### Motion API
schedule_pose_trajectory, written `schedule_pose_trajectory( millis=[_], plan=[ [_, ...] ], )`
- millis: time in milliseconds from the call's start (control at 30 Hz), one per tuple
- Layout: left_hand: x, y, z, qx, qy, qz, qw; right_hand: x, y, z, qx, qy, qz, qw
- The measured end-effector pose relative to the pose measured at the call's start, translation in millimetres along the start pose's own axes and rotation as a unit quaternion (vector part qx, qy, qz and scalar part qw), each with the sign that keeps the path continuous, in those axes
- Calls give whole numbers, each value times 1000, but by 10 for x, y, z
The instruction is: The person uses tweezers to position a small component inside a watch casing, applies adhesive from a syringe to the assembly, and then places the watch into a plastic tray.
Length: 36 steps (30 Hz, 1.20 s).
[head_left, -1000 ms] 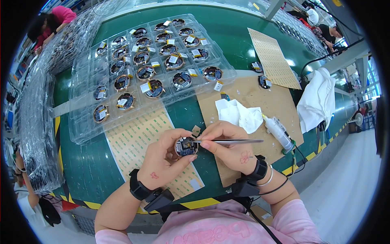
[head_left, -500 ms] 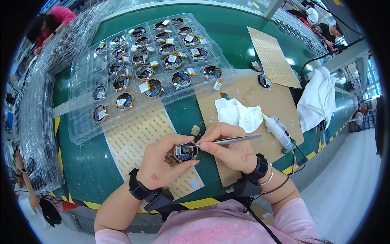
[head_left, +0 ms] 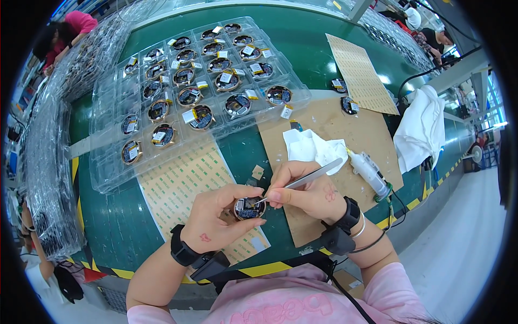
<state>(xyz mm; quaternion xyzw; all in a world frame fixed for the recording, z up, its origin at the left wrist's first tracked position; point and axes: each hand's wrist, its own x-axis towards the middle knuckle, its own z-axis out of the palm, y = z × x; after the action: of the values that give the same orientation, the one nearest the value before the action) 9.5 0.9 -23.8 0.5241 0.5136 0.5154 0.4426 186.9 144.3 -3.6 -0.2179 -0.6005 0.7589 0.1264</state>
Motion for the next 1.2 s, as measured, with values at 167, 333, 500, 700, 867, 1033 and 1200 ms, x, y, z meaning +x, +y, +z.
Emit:
schedule_pose_trajectory(
  millis=[167,333,500,700,867,1033,1200],
  plan=[
    [5,6,-3,-14,-13,11,1000,1,21,-4,16,-4,-4,1000],
    [2,-14,-11,-32,-23,21,999,-12,6,-23,21,-22,-10,1000],
    [-2,-19,-22,-25,-40,19,999,-20,-6,-39,40,-33,3,999],
    [29,-6,-54,-51,11,11,999,-37,21,26,-41,-115,-88,989],
    [55,-2,-63,-10,22,38,999,-63,-38,71,-25,-4,-144,989],
    [55,-25,-46,11,27,40,999,-13,3,81,-275,20,-296,914],
    [63,-40,-44,51,26,52,997,-15,5,99,-294,25,-293,909]
  ],
)
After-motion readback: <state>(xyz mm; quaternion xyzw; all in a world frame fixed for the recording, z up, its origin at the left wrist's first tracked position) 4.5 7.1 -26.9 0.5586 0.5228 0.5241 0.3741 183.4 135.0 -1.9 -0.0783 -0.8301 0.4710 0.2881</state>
